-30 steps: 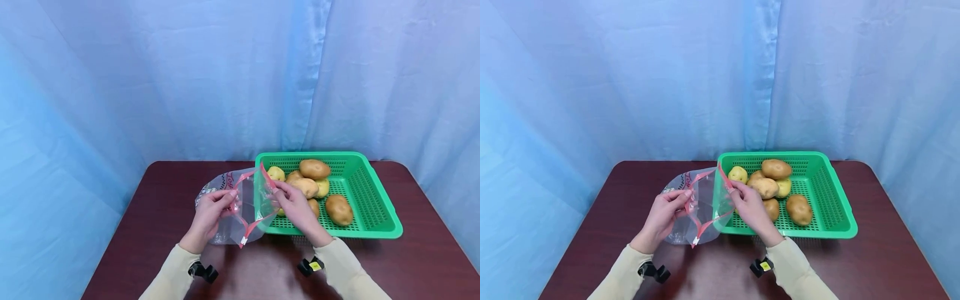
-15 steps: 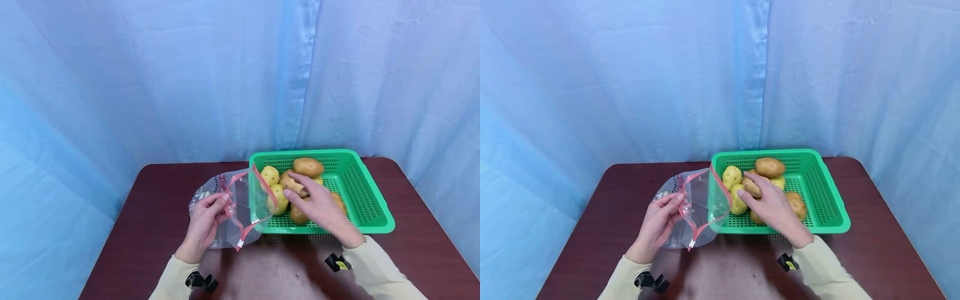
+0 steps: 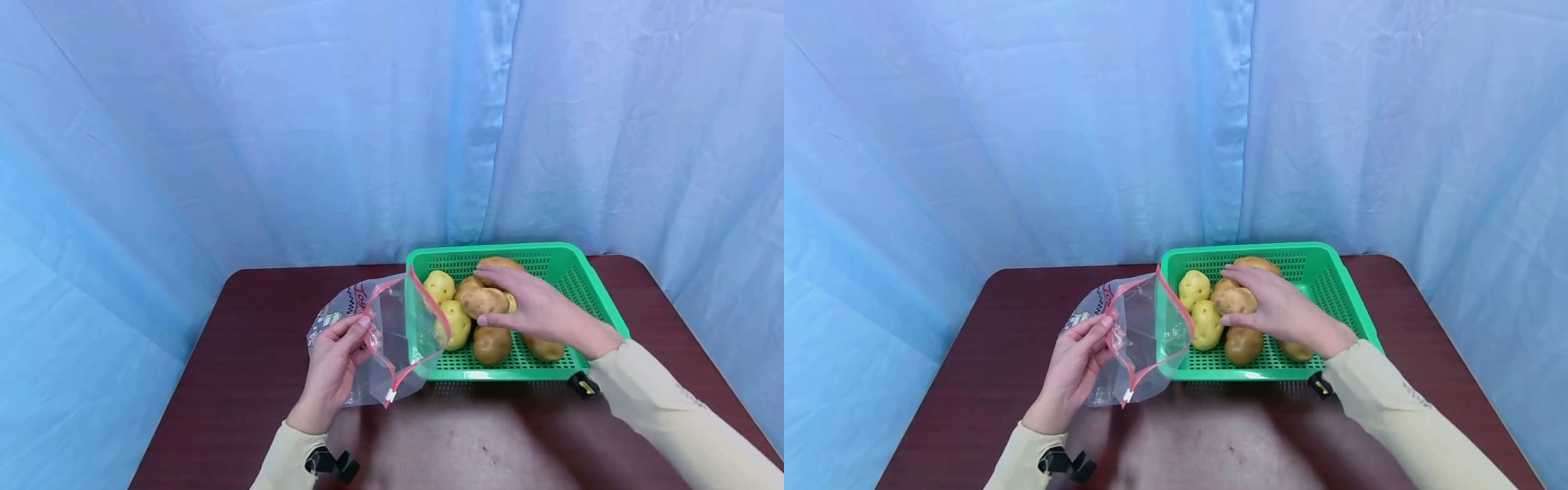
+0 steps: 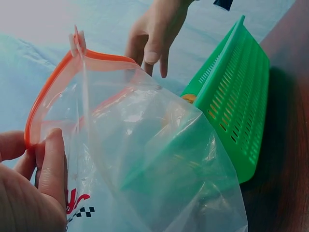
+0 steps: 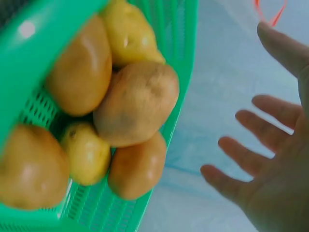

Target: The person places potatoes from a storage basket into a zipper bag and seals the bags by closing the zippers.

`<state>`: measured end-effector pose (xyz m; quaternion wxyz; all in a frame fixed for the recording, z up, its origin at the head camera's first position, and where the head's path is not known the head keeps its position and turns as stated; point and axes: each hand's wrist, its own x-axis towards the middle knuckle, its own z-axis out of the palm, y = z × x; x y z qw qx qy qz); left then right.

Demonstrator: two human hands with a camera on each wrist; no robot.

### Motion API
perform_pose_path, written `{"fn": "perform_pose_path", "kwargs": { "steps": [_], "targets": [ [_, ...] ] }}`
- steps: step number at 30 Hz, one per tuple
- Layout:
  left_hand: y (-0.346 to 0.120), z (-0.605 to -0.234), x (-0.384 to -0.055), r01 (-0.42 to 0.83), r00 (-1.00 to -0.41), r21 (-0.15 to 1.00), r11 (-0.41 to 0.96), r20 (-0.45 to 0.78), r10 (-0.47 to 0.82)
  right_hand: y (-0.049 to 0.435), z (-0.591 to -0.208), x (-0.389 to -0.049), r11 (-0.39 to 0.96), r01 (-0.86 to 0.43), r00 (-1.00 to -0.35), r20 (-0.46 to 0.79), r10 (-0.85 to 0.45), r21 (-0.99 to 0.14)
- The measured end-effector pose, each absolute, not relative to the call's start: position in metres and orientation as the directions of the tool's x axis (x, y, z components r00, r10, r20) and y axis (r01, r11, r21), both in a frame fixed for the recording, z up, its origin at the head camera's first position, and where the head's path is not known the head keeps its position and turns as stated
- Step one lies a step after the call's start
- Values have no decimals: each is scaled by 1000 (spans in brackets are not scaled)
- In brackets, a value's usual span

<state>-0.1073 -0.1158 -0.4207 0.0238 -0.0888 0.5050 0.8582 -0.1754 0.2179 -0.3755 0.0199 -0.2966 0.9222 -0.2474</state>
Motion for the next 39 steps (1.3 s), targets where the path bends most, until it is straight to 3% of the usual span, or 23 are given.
{"fn": "perform_pose_path", "kwargs": {
  "steps": [23,33,39],
  "targets": [
    [-114,-426,-108,-82,-980,857,-510,-163,-116,216,-401,-230,672,-588,-712,-107,-694,-450],
    [-111,-425,-107,-80,-972,860,-503,-179,-152,216,-413,-233,661,-653,-686,-83,-723,-369],
    [-109,-422,-109,-88,-967,869,-486,-192,-167,222,-403,-228,679,-625,-727,-30,-686,-386]
  ]
}}
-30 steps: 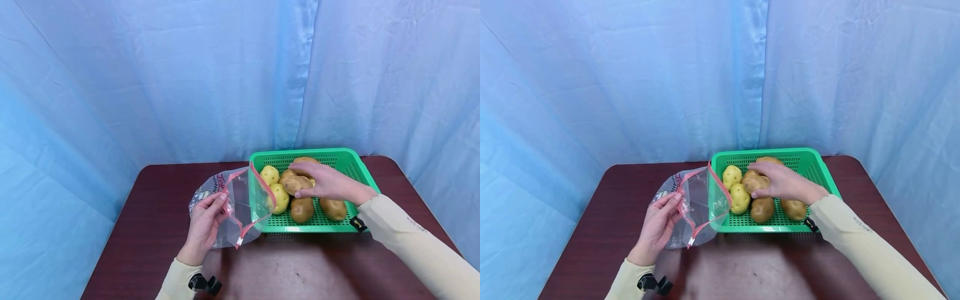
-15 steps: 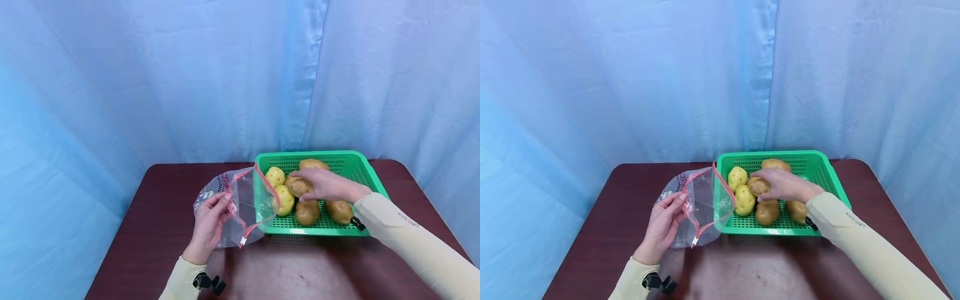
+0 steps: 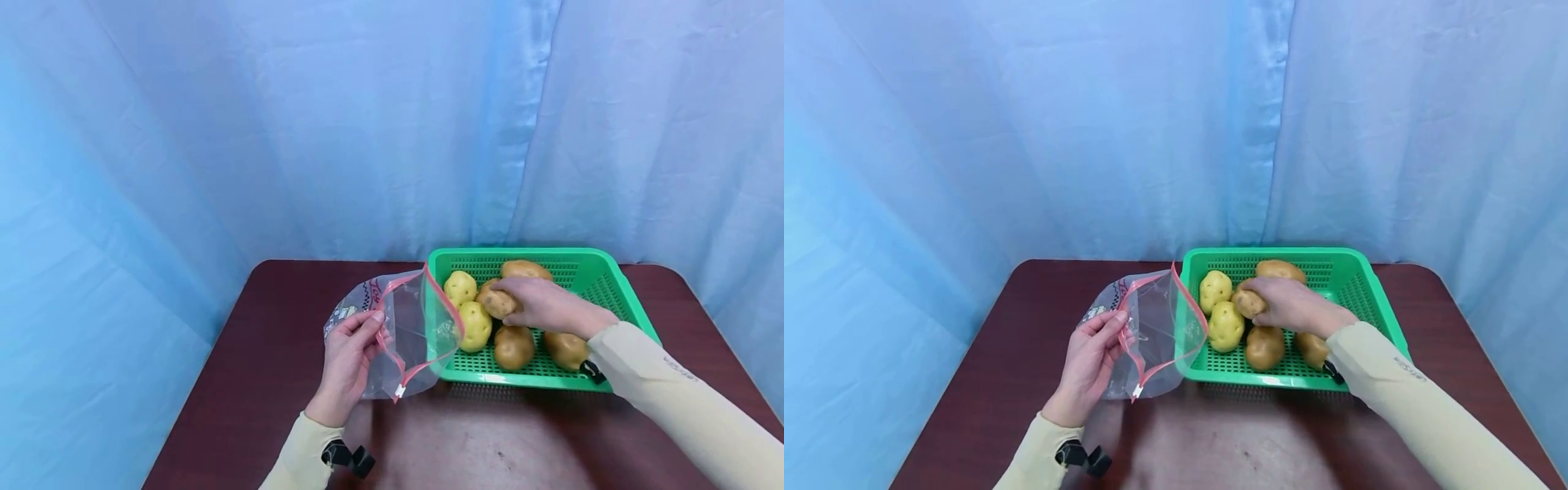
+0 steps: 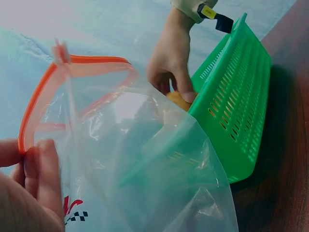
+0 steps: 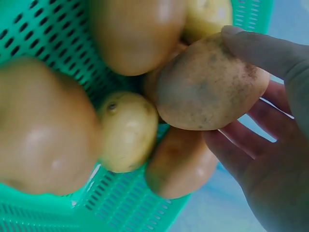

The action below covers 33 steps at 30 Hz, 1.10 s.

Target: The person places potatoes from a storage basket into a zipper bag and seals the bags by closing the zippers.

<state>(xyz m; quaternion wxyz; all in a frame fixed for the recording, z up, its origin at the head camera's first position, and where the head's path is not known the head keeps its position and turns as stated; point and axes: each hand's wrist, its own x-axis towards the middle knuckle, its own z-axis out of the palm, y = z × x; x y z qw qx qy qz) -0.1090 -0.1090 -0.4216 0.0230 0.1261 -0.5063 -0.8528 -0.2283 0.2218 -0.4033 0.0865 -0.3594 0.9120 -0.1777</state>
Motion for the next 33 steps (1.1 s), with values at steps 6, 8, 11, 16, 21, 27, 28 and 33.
{"fn": "perform_pose_path", "kwargs": {
  "steps": [6,8,11,16,21,27,28,33],
  "targets": [
    [-108,-419,-109,-103,-962,896,-432,-201,-186,224,-382,-214,680,-597,-778,99,-621,-426],
    [-108,-419,-109,-103,-962,895,-434,-201,-185,224,-375,-207,687,-569,-800,108,-591,-452],
    [-108,-419,-110,-92,-964,890,-446,-192,-183,222,-368,-197,678,-541,-820,136,-556,-497],
    [-109,-419,-108,-82,-966,885,-457,-184,-182,215,-360,-180,645,-526,-840,218,-498,-554],
    [-109,-421,-105,-91,-961,877,-472,-202,-189,201,-352,-161,570,-488,-868,296,-399,-661],
    [-109,-420,-102,-98,-953,865,-492,-224,-203,178,-350,-141,380,-450,-882,337,-329,-808],
    [-109,-420,-102,-96,-953,864,-495,-223,-204,174,-350,-139,344,-448,-882,343,-324,-825],
    [-110,-419,-100,-88,-954,864,-495,-216,-207,150,-359,-130,215,-445,-875,371,-310,-869]
  ]
}}
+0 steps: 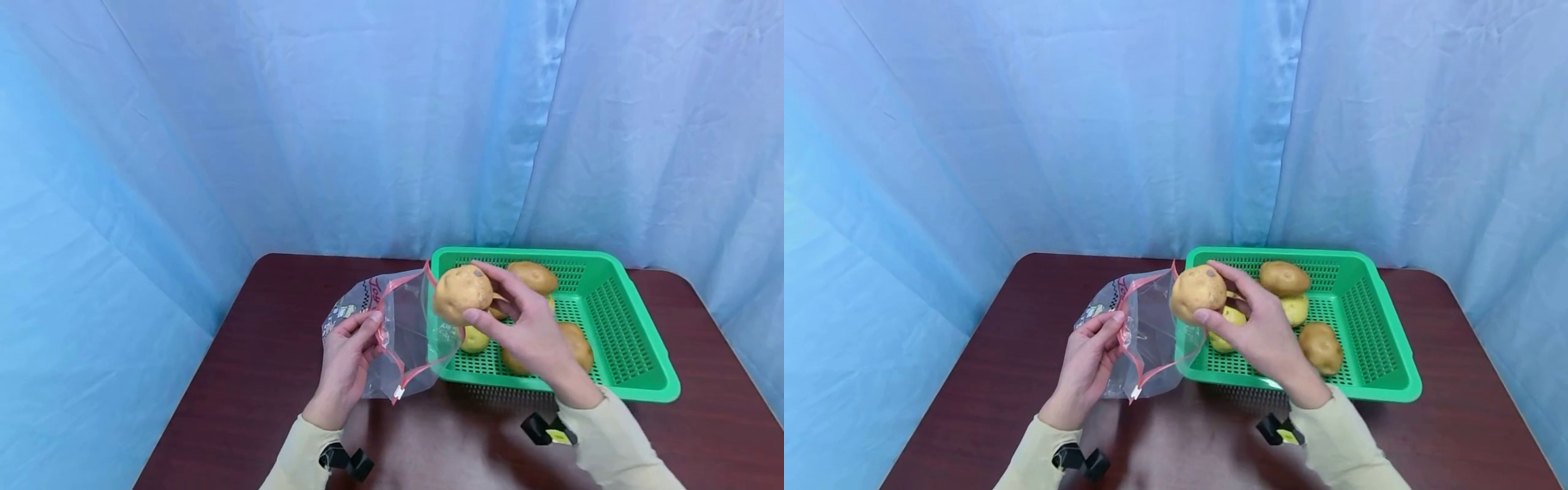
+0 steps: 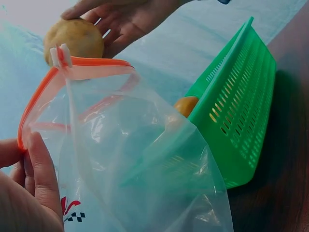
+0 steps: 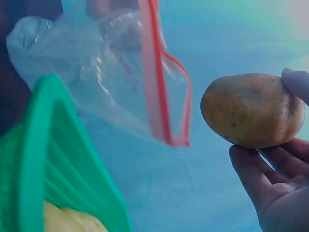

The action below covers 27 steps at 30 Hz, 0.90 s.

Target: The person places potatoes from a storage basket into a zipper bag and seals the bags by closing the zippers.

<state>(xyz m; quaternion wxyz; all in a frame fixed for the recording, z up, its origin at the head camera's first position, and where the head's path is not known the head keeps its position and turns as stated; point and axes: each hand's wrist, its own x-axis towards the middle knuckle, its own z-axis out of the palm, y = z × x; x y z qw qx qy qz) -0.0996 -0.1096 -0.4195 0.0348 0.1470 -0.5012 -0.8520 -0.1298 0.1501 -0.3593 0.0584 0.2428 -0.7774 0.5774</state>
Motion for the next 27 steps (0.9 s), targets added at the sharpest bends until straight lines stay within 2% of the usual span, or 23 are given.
{"fn": "perform_pose_path", "kwargs": {
  "steps": [8,17,22,27],
  "targets": [
    [-107,-419,-99,-86,-960,865,-494,-205,-193,125,-388,-126,226,-494,-856,424,-296,-839],
    [-103,-416,-101,-96,-961,841,-533,-218,-171,113,-399,-131,433,-567,-822,456,-341,-701],
    [-102,-417,-102,-98,-963,820,-564,-221,-153,107,-401,-133,501,-536,-840,372,-394,-680],
    [-101,-419,-103,-113,-964,808,-579,-230,-133,106,-403,-131,524,-470,-867,262,-423,-710]
  ]
}}
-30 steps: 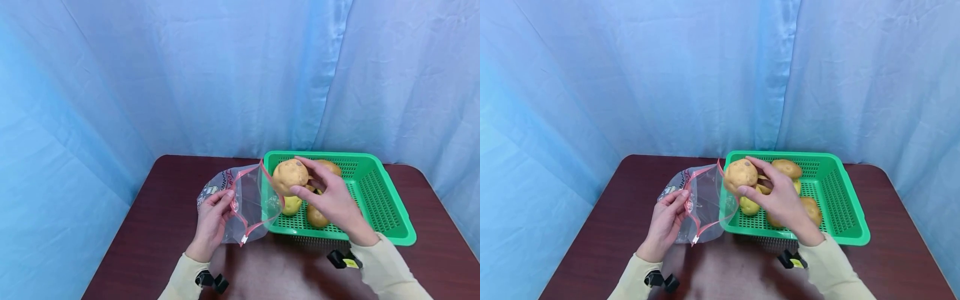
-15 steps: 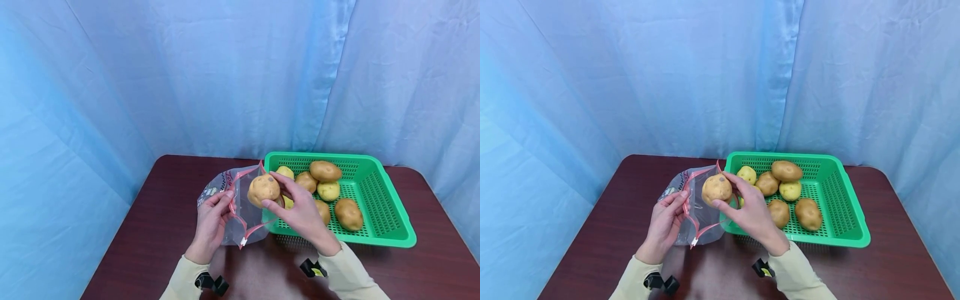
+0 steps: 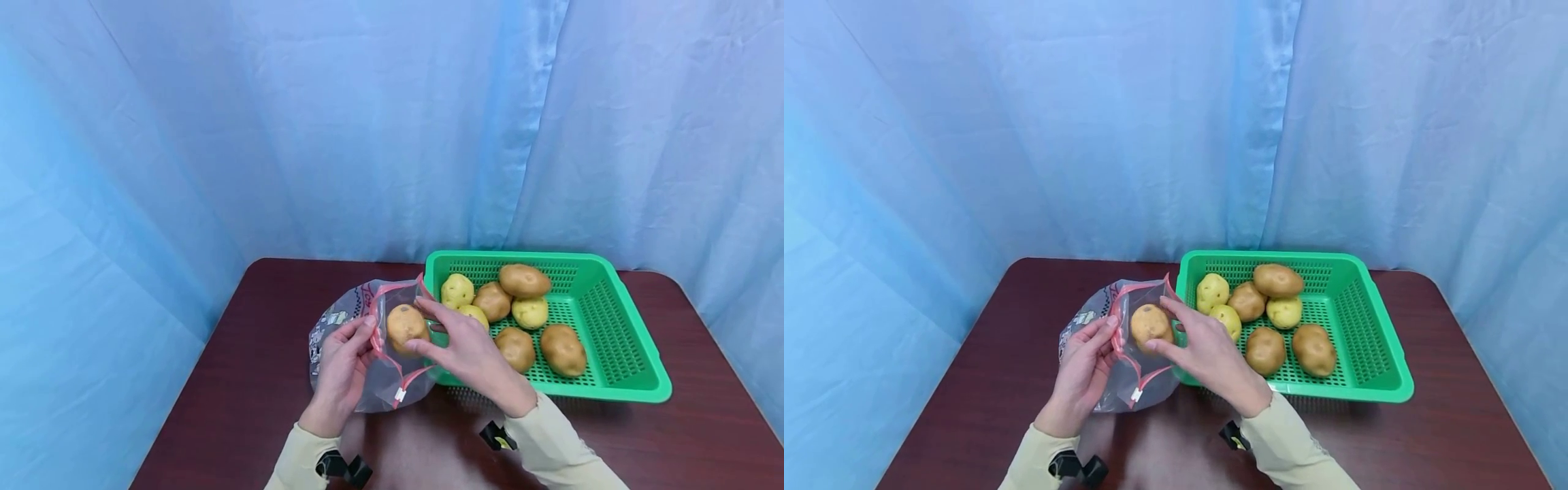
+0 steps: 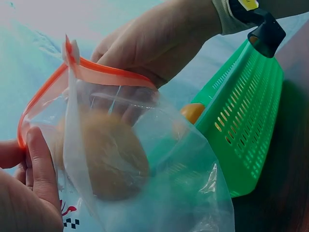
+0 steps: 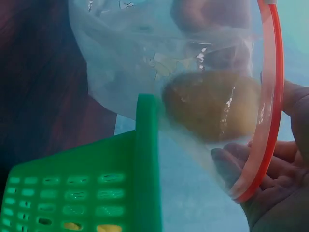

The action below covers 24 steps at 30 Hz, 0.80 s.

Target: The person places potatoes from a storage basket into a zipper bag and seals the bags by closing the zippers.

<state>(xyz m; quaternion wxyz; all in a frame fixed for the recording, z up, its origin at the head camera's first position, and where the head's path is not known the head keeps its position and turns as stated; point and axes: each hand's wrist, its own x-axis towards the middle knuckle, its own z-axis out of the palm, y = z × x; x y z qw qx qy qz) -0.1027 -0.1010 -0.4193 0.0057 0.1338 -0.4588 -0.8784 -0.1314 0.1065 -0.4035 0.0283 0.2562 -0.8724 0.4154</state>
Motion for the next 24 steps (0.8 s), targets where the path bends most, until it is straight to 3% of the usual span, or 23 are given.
{"fn": "perform_pose_path", "kwargs": {
  "steps": [5,9,15,24],
  "targets": [
    [-101,-420,-104,-126,-965,815,-566,-232,-119,118,-405,-128,474,-515,-848,344,-403,-715],
    [-102,-421,-103,-130,-964,811,-570,-239,-120,131,-404,-127,491,-588,-809,464,-361,-642],
    [-106,-423,-102,-126,-961,803,-582,-245,-131,157,-394,-136,556,-626,-772,533,-345,-546],
    [-112,-425,-99,-105,-960,797,-594,-237,-148,204,-371,-160,635,-568,-817,452,-357,-524]
  ]
}}
